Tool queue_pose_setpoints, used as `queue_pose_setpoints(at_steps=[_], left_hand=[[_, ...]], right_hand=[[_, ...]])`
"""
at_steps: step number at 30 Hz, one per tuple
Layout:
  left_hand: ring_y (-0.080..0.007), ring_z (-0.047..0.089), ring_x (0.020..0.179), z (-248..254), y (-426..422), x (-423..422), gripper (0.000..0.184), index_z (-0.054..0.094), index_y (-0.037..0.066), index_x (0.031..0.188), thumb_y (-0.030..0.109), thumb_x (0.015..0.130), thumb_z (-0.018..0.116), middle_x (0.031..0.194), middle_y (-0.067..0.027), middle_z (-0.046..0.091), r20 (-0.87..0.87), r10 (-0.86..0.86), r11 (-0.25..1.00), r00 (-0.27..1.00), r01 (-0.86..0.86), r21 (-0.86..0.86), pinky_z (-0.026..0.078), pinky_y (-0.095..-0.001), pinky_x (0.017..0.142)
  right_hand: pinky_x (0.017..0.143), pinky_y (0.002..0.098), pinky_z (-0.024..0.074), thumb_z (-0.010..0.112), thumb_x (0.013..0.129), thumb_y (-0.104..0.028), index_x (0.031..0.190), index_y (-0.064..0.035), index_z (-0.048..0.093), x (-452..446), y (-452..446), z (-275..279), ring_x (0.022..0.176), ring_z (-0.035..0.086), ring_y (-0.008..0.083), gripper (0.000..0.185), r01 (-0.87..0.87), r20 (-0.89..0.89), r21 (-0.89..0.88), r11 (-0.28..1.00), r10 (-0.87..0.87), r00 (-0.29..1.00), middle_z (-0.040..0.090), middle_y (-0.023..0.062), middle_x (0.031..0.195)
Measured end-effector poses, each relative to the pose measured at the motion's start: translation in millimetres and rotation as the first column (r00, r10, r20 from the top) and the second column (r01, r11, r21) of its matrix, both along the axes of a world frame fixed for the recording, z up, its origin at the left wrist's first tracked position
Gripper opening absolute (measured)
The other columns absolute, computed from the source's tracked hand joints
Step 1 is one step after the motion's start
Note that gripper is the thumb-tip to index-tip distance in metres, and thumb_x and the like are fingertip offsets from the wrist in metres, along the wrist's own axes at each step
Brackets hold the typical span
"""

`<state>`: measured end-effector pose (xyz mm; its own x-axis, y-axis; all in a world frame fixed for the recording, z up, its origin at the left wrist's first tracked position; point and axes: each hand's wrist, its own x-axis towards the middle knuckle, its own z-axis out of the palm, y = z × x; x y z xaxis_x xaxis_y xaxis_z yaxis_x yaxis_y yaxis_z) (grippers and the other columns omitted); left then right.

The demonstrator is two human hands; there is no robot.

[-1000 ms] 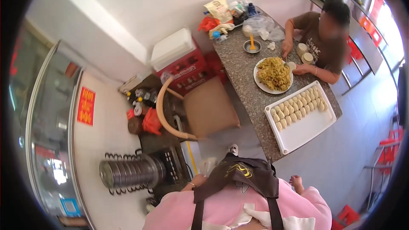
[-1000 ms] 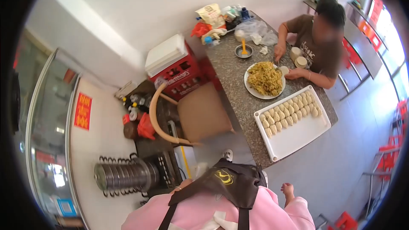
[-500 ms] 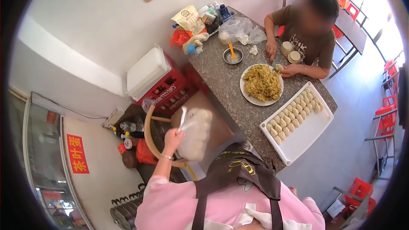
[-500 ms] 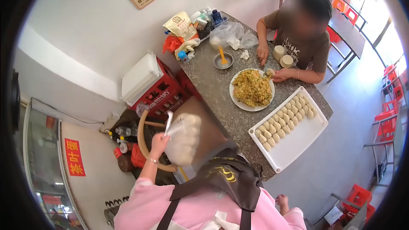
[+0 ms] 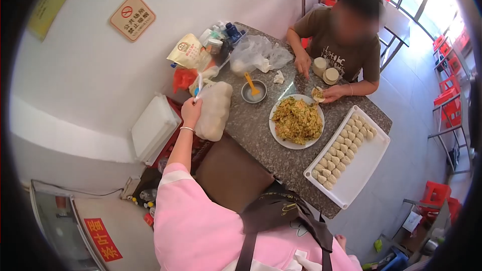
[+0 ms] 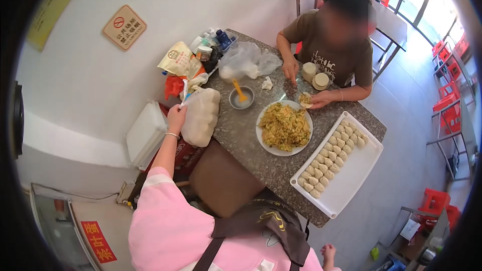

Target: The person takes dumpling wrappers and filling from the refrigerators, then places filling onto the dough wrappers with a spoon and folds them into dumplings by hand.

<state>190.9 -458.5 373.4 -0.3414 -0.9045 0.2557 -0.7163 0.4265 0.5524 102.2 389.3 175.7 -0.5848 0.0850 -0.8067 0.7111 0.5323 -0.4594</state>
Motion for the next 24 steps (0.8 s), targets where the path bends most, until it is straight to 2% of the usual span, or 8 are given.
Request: queue_pose_setpoints(at_steps=[6,10,13,16,17,18,21,24], left_hand=[[-0.0378,0.059,0.071,-74,-56,-33,0.04,0.06,-0.001,0.077,0.038,0.084,0.058,0.073,-0.0212,0.061,0.025,0.052,0.989,0.998,-0.055,0.136,0.044,-0.0421,0.065],[-0.0346,0.06,0.069,-99,-90,-46,0.041,0.062,-0.001,0.081,0.039,0.087,0.055,0.072,-0.0182,0.063,-0.182,0.144,0.976,0.973,-0.109,0.189,0.044,-0.0421,0.066],[-0.0319,0.062,0.072,-96,-124,-63,0.042,0.064,0.001,0.086,0.042,0.088,0.054,0.076,-0.0155,0.065,-0.322,0.078,0.992,0.944,-0.042,0.117,0.044,-0.0401,0.066],[-0.0323,0.061,0.073,-104,-151,-77,0.041,0.063,0.001,0.092,0.041,0.088,0.055,0.084,-0.017,0.065,-0.274,0.142,0.988,0.951,-0.119,0.1,0.044,-0.0391,0.065],[-0.0228,0.057,0.067,-101,-150,-83,0.035,0.061,0.002,0.089,0.036,0.091,0.055,0.079,-0.0103,0.063,-0.334,0.156,0.983,0.93,-0.112,0.148,0.042,-0.0326,0.061],[-0.0228,0.057,0.067,-97,-149,-89,0.035,0.061,0.002,0.089,0.036,0.091,0.055,0.079,-0.0103,0.063,-0.329,0.139,0.984,0.934,-0.094,0.151,0.042,-0.0326,0.061],[-0.0059,0.039,0.06,-80,-137,-104,0.028,0.052,0.009,0.075,0.029,0.094,0.053,0.065,0.005,0.043,-0.676,0.193,0.923,0.711,0.103,0.371,0.033,-0.0228,0.054],[-0.0074,0.04,0.058,-81,-144,-110,0.028,0.052,0.009,0.075,0.029,0.094,0.054,0.065,0.0041,0.044,-0.739,0.209,0.914,0.64,0.141,0.381,0.033,-0.024,0.053]], right_hand=[[0.044,0.0276,0.0431,0.056,0.09,-0.016,0.099,-0.0036,0.058,67,-54,-4,0.056,0.06,0.0164,0.015,0.003,0.125,0.056,0.998,-0.01,0.992,0.063,0.0081,0.077],[0.048,0.0259,0.0438,0.056,0.09,-0.018,0.1,-0.0048,0.058,80,-91,2,0.059,0.06,0.0142,0.017,-0.036,0.102,0.008,0.999,0.036,0.994,0.064,0.0065,0.079],[0.05,0.0246,0.0435,0.056,0.091,-0.02,0.102,-0.0057,0.058,84,-107,2,0.059,0.061,0.013,0.018,0.036,0.061,-0.043,0.998,-0.034,0.998,0.064,0.005,0.08],[0.051,0.0239,0.0432,0.056,0.091,-0.021,0.104,-0.0061,0.058,98,-108,-12,0.061,0.061,0.0123,0.019,0.209,0.101,-0.038,0.977,-0.204,0.974,0.064,0.0048,0.082],[0.051,0.0239,0.0432,0.056,0.091,-0.021,0.104,-0.0061,0.058,103,-108,-16,0.061,0.061,0.0123,0.019,0.228,0.106,-0.036,0.973,-0.223,0.969,0.064,0.0048,0.082],[0.051,0.0236,0.043,0.056,0.091,-0.021,0.104,-0.0063,0.058,109,-107,-19,0.061,0.061,0.012,0.019,0.26,0.116,-0.044,0.965,-0.253,0.96,0.064,0.0045,0.083],[0.053,0.0255,0.0464,0.057,0.091,-0.021,0.104,-0.0055,0.059,125,-103,-29,0.062,0.06,0.013,0.02,0.303,0.106,-0.044,0.952,-0.297,0.949,0.064,0.0057,0.084],[0.054,0.0271,0.049,0.058,0.091,-0.021,0.104,-0.0052,0.059,139,-99,-36,0.062,0.06,0.0141,0.021,0.315,0.101,-0.039,0.948,-0.31,0.945,0.064,0.007,0.086]])
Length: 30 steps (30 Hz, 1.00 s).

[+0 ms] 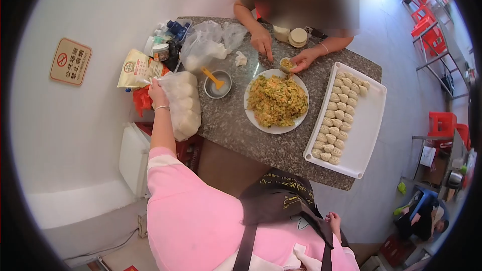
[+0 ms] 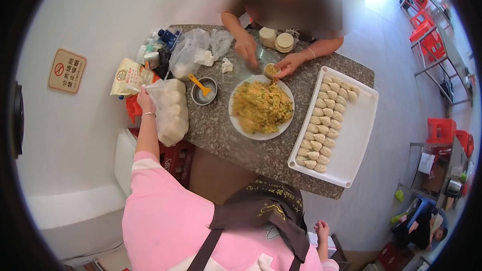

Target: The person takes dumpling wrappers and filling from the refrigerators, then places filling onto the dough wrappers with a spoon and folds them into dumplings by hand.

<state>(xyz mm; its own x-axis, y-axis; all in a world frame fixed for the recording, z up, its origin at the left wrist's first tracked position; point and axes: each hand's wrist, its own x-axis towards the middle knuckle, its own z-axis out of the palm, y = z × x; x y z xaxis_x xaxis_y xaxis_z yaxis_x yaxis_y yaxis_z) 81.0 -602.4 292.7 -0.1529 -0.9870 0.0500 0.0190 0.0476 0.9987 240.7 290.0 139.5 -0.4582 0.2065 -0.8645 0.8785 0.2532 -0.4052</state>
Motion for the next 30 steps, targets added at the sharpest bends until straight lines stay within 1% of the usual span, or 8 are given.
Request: queue_pose_setpoints(at_steps=[4,6,13,18,20,23,26,30], left_hand=[[-0.0072,0.037,0.056,-2,4,-11,0.03,0.049,0.012,0.069,0.028,0.093,0.055,0.062,0.006,0.04,-0.05,0.037,0.997,0.998,-0.034,0.066,0.03,-0.0238,0.051],[-0.0085,0.038,0.054,-13,-13,-8,0.03,0.048,0.013,0.068,0.028,0.093,0.055,0.061,0.0055,0.04,-0.247,0.133,0.955,0.96,-0.057,0.293,0.032,-0.0239,0.05],[-0.0086,0.034,0.045,-63,-24,16,0.026,0.053,0.013,0.077,0.036,0.089,0.056,0.062,0.0047,0.044,-0.101,-0.144,0.963,0.984,0.163,0.217,0.026,-0.0233,0.041],[-0.0065,0.036,0.046,-95,30,12,0.029,0.05,0.013,0.073,0.034,0.092,0.052,0.058,0.0043,0.04,0.178,-0.12,0.98,0.977,0.088,0.179,0.029,-0.0213,0.04],[-0.0062,0.037,0.046,-102,25,7,0.027,0.049,0.012,0.073,0.032,0.092,0.052,0.058,0.0044,0.039,0.202,-0.126,0.986,0.971,0.1,0.133,0.03,-0.0208,0.04],[-0.006,0.037,0.046,-99,35,1,0.022,0.047,0.012,0.076,0.027,0.091,0.054,0.058,0.0044,0.039,0.163,-0.151,0.987,0.975,0.14,0.074,0.03,-0.0206,0.04],[-0.0059,0.038,0.046,-94,43,0,0.015,0.045,0.012,0.082,0.018,0.089,0.057,0.06,0.0043,0.04,0.074,-0.241,0.97,0.968,0.242,0.004,0.031,-0.0212,0.04],[-0.0067,0.044,0.051,-78,68,13,0.018,0.048,0.009,0.099,0.015,0.087,0.061,0.071,0.0013,0.048,-0.025,-0.375,0.927,0.927,0.375,-0.002,0.036,-0.0206,0.042]], right_hand=[[0.053,0.0255,0.046,0.057,0.091,-0.021,0.104,-0.0067,0.059,7,-1,-13,0.064,0.061,0.0139,0.02,0.017,-0.004,-0.007,1.0,-0.017,1.0,0.064,0.0055,0.085],[0.053,0.0246,0.0444,0.056,0.091,-0.022,0.103,-0.0073,0.059,4,-9,-15,0.065,0.061,0.0133,0.019,0.03,-0.011,0.012,0.999,-0.03,0.999,0.063,0.0045,0.085],[0.056,0.0229,0.0454,0.056,0.091,-0.026,0.103,-0.0073,0.06,-22,-30,-53,0.068,0.062,0.0118,0.022,0.15,-0.163,-0.039,0.988,-0.154,0.974,0.064,0.004,0.087],[0.068,0.0263,0.0493,0.053,0.092,-0.027,0.118,-0.0069,0.055,-90,-63,-93,0.084,0.062,0.0147,0.032,0.326,-0.369,-0.202,0.924,-0.38,0.848,0.062,0.0074,0.104],[0.083,0.0322,0.0484,0.054,0.092,-0.028,0.129,-0.0051,0.046,-111,-86,-84,0.102,0.057,0.0184,0.044,0.541,-0.491,-0.398,0.741,-0.67,0.557,0.054,0.0087,0.122],[0.092,0.0353,0.0439,0.054,0.092,-0.029,0.134,-0.0034,0.04,-115,-91,-122,0.113,0.051,0.0203,0.052,0.472,-0.724,-0.107,0.875,-0.394,0.566,0.046,0.0075,0.132],[0.094,0.0351,0.0405,0.053,0.092,-0.024,0.13,-0.0017,0.046,-108,-102,-166,0.111,0.051,0.0224,0.045,0.548,-0.715,-0.253,0.797,-0.536,0.45,0.055,0.0106,0.123],[0.082,0.0349,0.0448,0.053,0.093,-0.029,0.119,-0.0048,0.054,-69,-118,-259,0.1,0.056,0.0183,0.035,0.485,-0.593,-0.334,0.808,-0.581,0.558,0.06,0.0051,0.106]])
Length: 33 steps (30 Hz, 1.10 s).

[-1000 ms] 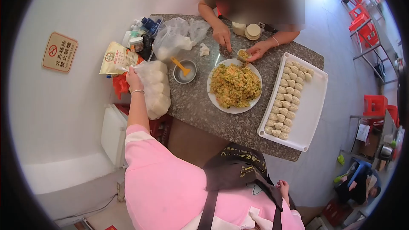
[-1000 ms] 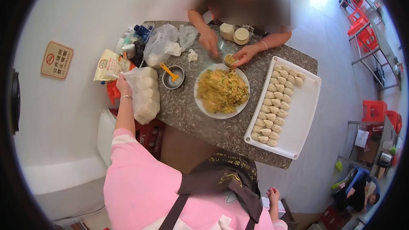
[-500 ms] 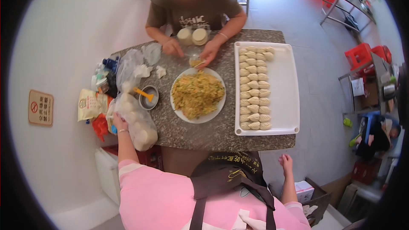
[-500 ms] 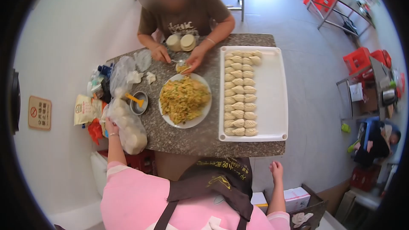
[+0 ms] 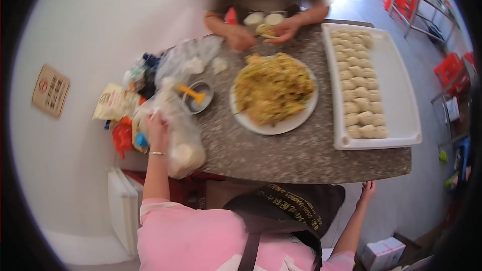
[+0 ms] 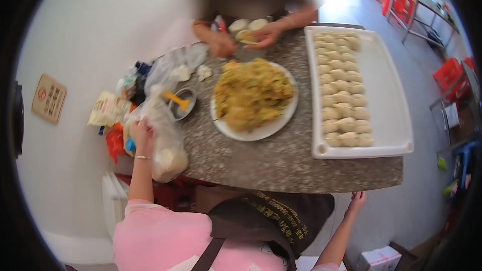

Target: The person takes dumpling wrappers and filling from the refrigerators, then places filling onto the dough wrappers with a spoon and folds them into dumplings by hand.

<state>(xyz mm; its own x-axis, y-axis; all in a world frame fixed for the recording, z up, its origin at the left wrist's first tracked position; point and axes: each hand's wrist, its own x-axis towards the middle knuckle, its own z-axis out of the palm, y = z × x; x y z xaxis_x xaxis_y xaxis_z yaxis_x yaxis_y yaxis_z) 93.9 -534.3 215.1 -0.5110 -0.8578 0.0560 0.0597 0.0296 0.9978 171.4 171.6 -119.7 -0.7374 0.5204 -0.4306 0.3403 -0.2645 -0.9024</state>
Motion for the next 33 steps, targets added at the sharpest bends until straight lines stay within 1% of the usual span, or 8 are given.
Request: queue_pose_setpoints(at_steps=[3,5,7,13,17,23,25,33], left_hand=[[-0.0099,0.051,0.059,25,-11,21,0.031,0.05,0.007,0.11,0.016,0.085,0.065,0.078,-0.0018,0.052,0.116,-0.14,0.985,0.983,0.151,-0.09,0.042,-0.0226,0.049],[-0.0128,0.054,0.064,40,-30,28,0.038,0.05,0.005,0.114,0.017,0.083,0.068,0.082,-0.0036,0.054,0.24,-0.229,0.942,0.943,0.277,-0.189,0.046,-0.025,0.054],[-0.0198,0.057,0.079,56,-53,37,0.042,0.052,0.003,0.113,0.016,0.078,0.071,0.09,-0.0071,0.055,0.246,0.134,0.461,0.96,0.159,-0.873,0.048,-0.0309,0.067],[-0.0309,0.055,0.097,97,-33,2,0.036,0.057,0.003,0.107,0.012,0.074,0.069,0.107,-0.0132,0.057,-0.181,-0.05,0.18,0.982,-0.17,-0.969,0.043,-0.0373,0.087],[-0.031,0.055,0.103,102,-28,-59,0.029,0.059,0.002,0.107,0.011,0.079,0.062,0.106,-0.0151,0.059,0.053,-0.311,0.216,0.949,0.125,-0.968,0.042,-0.0367,0.09],[-0.0343,0.053,0.111,42,-93,-158,0.028,0.059,0.002,0.107,0.015,0.082,0.059,0.118,-0.0197,0.058,0.384,-0.183,0.192,0.905,0.416,-0.889,0.042,-0.0417,0.095],[-0.0366,0.055,0.11,33,-123,-170,0.032,0.058,0.0,0.111,0.02,0.086,0.052,0.118,-0.0213,0.058,0.689,-0.051,0.191,0.722,0.685,-0.703,0.043,-0.0432,0.095],[-0.034,0.064,0.09,29,-147,-112,0.035,0.063,-0.001,0.102,0.024,0.086,0.046,0.105,-0.0206,0.063,0.784,-0.003,0.473,0.62,0.692,-0.546,0.051,-0.0404,0.082]], right_hand=[[0.078,0.0359,0.0453,0.056,0.091,-0.023,0.104,-0.0045,0.061,34,-50,-21,0.095,0.057,0.0218,0.023,-0.098,0.118,0.384,0.918,0.057,0.991,0.062,0.006,0.099],[0.082,0.0374,0.0455,0.059,0.086,-0.014,0.094,-0.0008,0.062,66,-83,-6,0.092,0.058,0.0253,0.016,-0.425,0.332,0.768,0.48,0.27,0.904,0.062,0.0122,0.098],[0.084,0.0377,0.0454,0.06,0.084,-0.013,0.094,-0.0012,0.063,80,-90,11,0.093,0.058,0.0272,0.016,-0.36,0.247,0.789,0.497,0.281,0.928,0.061,0.0137,0.098],[0.089,0.0385,0.0441,0.061,0.083,-0.014,0.097,-0.0014,0.063,80,-73,45,0.098,0.057,0.0284,0.018,-0.19,0.129,0.818,0.543,0.148,0.981,0.062,0.0143,0.101],[0.087,0.0366,0.0451,0.059,0.087,-0.015,0.102,-0.0005,0.063,77,-64,75,0.096,0.058,0.025,0.021,-0.132,0.072,0.746,0.653,0.118,0.99,0.063,0.0135,0.101],[0.084,0.0308,0.0461,0.057,0.089,-0.015,0.102,0.0009,0.063,93,-62,90,0.092,0.058,0.0176,0.021,-0.06,0.005,0.662,0.747,0.076,0.997,0.064,0.009,0.098],[0.081,0.0315,0.0473,0.058,0.088,-0.013,0.102,0.0016,0.062,105,-58,85,0.088,0.059,0.0182,0.02,-0.105,0.086,0.626,0.773,0.065,0.994,0.064,0.0098,0.095],[0.088,0.0389,0.043,0.056,0.091,-0.03,0.11,-0.0072,0.059,133,-45,40,0.1,0.057,0.0186,0.029,-0.15,0.296,0.3,0.942,0.057,0.953,0.062,0.006,0.108]])
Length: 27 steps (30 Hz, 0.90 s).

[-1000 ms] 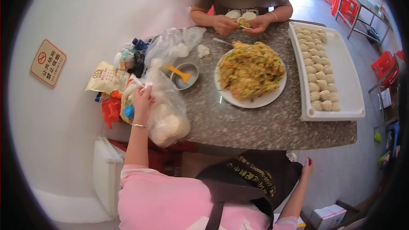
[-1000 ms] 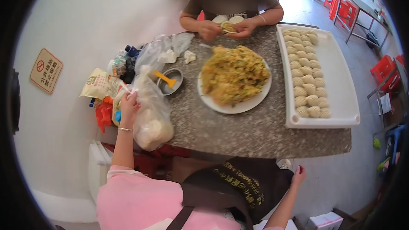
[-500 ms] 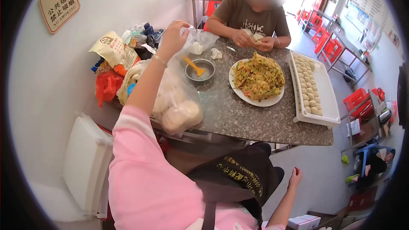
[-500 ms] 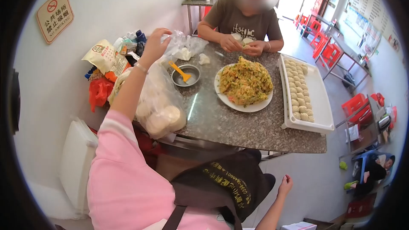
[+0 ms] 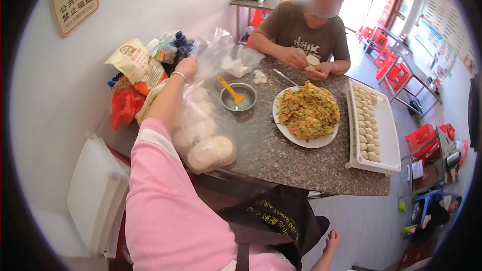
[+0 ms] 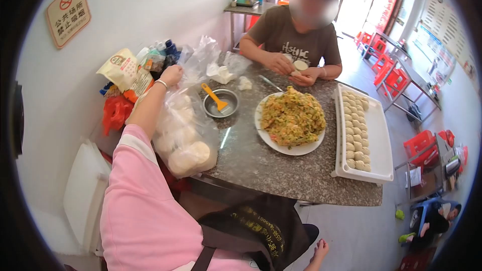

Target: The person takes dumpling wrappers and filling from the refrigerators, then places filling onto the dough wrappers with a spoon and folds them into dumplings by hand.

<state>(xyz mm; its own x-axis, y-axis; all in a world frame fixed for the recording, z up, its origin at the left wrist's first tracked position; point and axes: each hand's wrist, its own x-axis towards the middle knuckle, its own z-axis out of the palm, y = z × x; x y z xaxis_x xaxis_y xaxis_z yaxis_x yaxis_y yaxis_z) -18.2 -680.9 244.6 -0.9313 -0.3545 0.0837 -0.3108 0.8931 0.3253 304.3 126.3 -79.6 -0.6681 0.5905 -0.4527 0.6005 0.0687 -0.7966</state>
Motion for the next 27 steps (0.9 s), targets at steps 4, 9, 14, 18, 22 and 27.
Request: queue_pose_setpoints(at_steps=[4,9,14,18,22,27], left_hand=[[-0.0339,0.065,0.09,1,15,32,0.059,0.057,-0.001,0.116,0.034,0.07,0.07,0.106,-0.0236,0.062,-0.089,-0.057,0.987,0.994,0.07,0.144,0.051,-0.0386,0.083],[-0.0313,0.053,0.116,27,40,42,0.091,0.039,0.001,0.136,0.041,0.063,0.077,0.132,-0.0222,0.049,0.019,-0.239,0.969,0.971,0.239,-0.055,0.042,-0.036,0.097],[-0.0298,0.061,0.101,21,11,12,0.047,0.062,0.001,0.11,0.038,0.081,0.059,0.106,-0.0205,0.064,-0.215,-0.079,0.992,0.973,0.099,0.083,0.046,-0.0376,0.091],[-0.0306,0.063,0.094,11,-15,-19,0.035,0.065,0.005,0.107,0.029,0.09,0.045,0.104,-0.0201,0.064,-0.497,-0.136,0.814,0.857,0.383,0.438,0.048,-0.0392,0.085],[-0.0222,0.065,0.066,29,-1,-22,0.036,0.053,0.003,0.123,0.014,0.09,0.047,0.094,-0.0157,0.066,-0.07,-0.119,0.992,0.99,0.122,0.039,0.054,-0.0353,0.061],[-0.0216,0.063,0.057,23,0,-22,0.044,0.052,0.008,0.128,0.017,0.085,0.053,0.08,-0.0142,0.067,-0.134,-0.101,0.984,0.986,0.119,0.133,0.051,-0.0356,0.049]], right_hand=[[0.094,0.0481,0.0374,0.052,0.092,-0.033,0.119,-0.0106,0.051,8,-3,-19,0.113,0.052,0.0223,0.035,0.057,-0.03,-0.206,0.977,-0.065,0.997,0.057,0.0064,0.12],[0.09,0.0456,0.04,0.052,0.092,-0.032,0.116,-0.0094,0.053,29,-1,-52,0.108,0.054,0.0217,0.032,0.066,-0.003,-0.253,0.965,-0.069,0.998,0.059,0.0069,0.115],[0.082,0.0421,0.046,0.053,0.092,-0.03,0.112,-0.0078,0.054,8,9,-68,0.099,0.06,0.0216,0.03,0.055,-0.005,-0.247,0.968,-0.059,0.998,0.062,0.0079,0.108],[0.08,0.0413,0.0462,0.053,0.091,-0.029,0.111,-0.0076,0.055,-10,2,-71,0.098,0.06,0.0215,0.029,0.018,0.001,-0.238,0.971,-0.018,1.0,0.062,0.0079,0.107],[0.079,0.0406,0.0463,0.053,0.091,-0.029,0.111,-0.0074,0.055,-24,0,-67,0.096,0.06,0.0214,0.029,-0.001,0.002,-0.216,0.976,0.002,1.0,0.062,0.008,0.106],[0.076,0.0397,0.0465,0.053,0.091,-0.028,0.11,-0.0071,0.055,-21,23,-56,0.094,0.061,0.0213,0.028,-0.022,0.036,-0.163,0.986,0.028,0.999,0.062,0.0081,0.104]])
